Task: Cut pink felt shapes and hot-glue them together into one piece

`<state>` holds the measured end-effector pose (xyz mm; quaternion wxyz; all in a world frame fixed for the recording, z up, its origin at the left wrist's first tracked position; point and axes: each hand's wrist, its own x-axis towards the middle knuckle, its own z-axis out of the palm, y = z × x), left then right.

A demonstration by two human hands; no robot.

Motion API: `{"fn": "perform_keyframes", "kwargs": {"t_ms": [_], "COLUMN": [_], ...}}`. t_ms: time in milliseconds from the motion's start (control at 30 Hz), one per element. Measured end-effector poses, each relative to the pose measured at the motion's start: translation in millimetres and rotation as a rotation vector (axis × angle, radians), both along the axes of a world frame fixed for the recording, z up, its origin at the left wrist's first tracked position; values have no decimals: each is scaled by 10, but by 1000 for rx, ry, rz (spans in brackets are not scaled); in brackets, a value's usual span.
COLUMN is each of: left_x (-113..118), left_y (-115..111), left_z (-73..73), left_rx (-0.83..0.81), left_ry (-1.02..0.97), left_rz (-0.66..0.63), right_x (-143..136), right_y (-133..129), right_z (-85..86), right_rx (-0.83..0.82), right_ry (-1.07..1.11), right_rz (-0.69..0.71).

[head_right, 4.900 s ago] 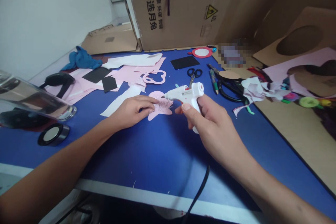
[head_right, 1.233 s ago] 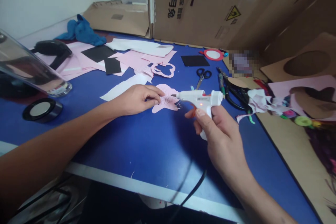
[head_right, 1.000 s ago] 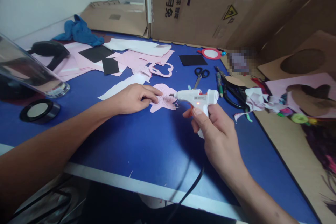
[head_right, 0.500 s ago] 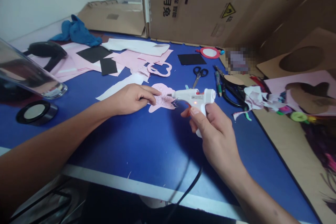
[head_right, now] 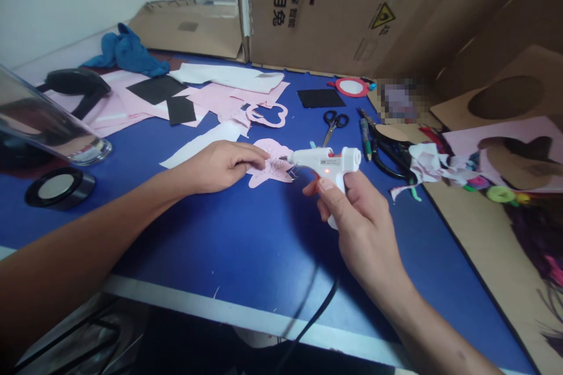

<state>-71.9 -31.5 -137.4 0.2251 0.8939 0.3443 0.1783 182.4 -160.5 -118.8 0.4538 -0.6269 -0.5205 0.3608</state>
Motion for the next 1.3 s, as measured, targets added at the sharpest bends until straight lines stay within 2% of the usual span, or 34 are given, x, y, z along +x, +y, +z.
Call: {"fn": "perform_keyframes", "kwargs": {"t_ms": [233, 500, 1300], "left_x": [-8, -7, -17], "left_y": [-3, -2, -4], "left_z": [2, -34, -5], "left_rx": [19, 33, -8], "left_ry": [9, -9, -14], "left_rz": [-43, -29, -41], "right_x": [12, -22, -21], "right_y": [-12, -7, -5], "right_z": [2, 21, 36], "right_rx": [17, 4, 4], "right_ry": [17, 26, 23], "right_rz": [10, -6, -2]}}
